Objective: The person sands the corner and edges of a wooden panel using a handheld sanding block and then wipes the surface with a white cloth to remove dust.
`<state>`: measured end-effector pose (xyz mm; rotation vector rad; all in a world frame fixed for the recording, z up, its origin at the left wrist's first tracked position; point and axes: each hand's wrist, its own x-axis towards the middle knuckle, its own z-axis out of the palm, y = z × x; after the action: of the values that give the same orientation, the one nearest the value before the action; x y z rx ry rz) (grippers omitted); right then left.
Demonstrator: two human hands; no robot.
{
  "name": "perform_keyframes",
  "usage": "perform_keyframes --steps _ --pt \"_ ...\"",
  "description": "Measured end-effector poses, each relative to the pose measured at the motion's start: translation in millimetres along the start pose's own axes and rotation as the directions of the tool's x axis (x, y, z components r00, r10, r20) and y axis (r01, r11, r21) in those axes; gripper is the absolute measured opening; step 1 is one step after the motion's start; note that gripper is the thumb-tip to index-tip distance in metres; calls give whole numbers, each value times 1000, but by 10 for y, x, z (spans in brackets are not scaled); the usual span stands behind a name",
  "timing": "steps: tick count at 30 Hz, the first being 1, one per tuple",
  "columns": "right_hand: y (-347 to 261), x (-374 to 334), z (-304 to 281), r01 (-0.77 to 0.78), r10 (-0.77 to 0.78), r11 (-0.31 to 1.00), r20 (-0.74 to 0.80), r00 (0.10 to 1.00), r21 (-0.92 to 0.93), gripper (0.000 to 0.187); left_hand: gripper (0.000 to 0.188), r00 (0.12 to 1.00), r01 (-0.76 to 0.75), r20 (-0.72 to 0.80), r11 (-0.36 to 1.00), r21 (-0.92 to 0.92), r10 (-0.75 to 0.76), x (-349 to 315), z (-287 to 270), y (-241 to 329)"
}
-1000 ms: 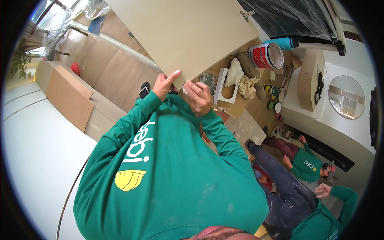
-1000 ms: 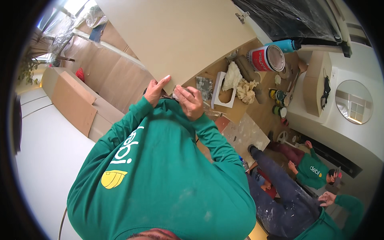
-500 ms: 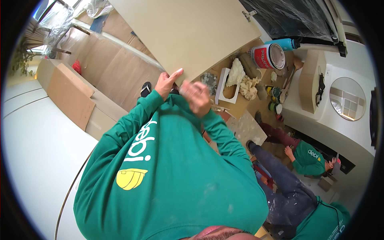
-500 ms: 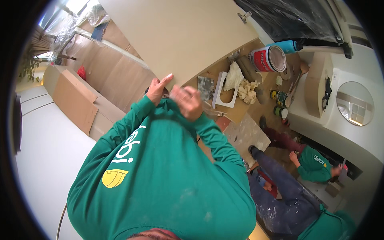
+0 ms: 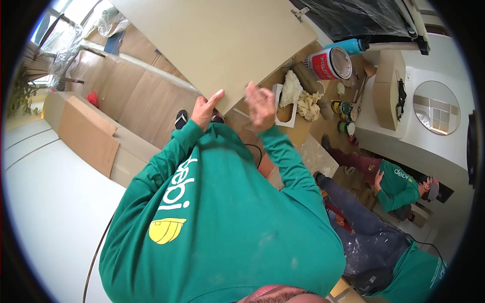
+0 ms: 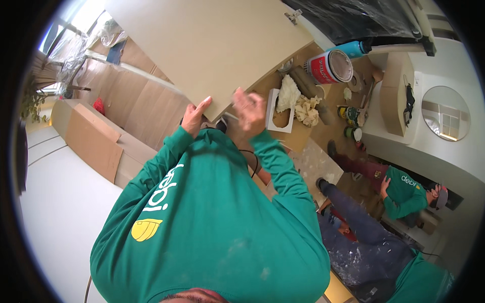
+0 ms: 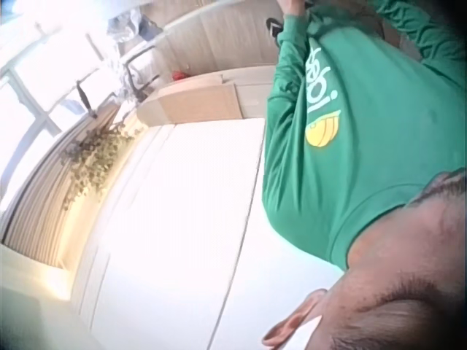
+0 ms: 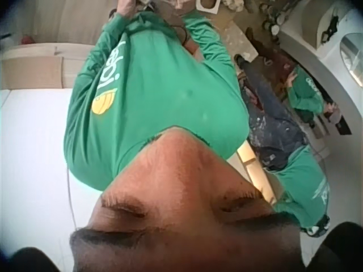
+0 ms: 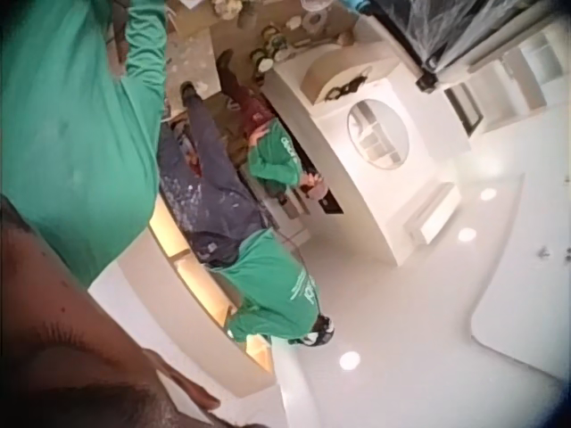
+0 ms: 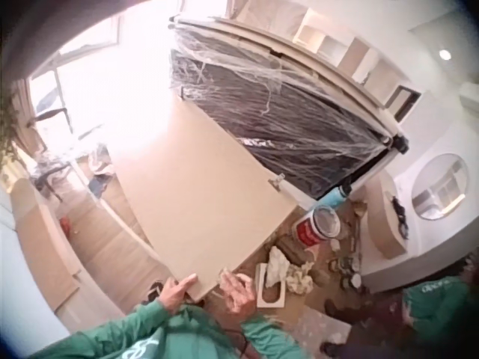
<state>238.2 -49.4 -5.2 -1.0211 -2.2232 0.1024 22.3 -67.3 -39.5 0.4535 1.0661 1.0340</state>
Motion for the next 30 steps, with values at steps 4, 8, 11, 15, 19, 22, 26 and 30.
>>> perform_keyframes --steps 4,8,11,15,19,22,26,30 --pt "-328 -66 -48 122 -138 986 138 981 113 45 44 1000 -4 -15 999 -43 3 -43 21 -5" --pt "464 34 -99 32 -29 998 54 998 -55 40 46 998 12 -65 1000 -11 -12 -83 45 22" --pt "1135 195 -190 29 -34 991 -41 999 -134 46 46 998 4 -64 999 -41 -6 -43 43 -15" --pt "1942 458 -319 -76 53 977 -116 992 -201 42 44 997 -19 -74 996 -84 13 -16 22 -68" --pt "2723 706 -487 -144 109 965 -164 980 -219 38 40 998 -28 -63 991 -134 20 -37 67 -47" --pt "3141 864 -574 -210 166 955 -207 964 -209 36 39 996 -7 -86 991 -134 -4 -73 115 22" --pt "2974 794 -473 -252 221 953 -182 958 -169 36 42 988 -80 -144 989 -125 62 -112 140 24" --pt "2434 524 -432 -63 54 987 -70 996 -147 38 44 985 -87 -160 982 -165 60 -122 182 8"
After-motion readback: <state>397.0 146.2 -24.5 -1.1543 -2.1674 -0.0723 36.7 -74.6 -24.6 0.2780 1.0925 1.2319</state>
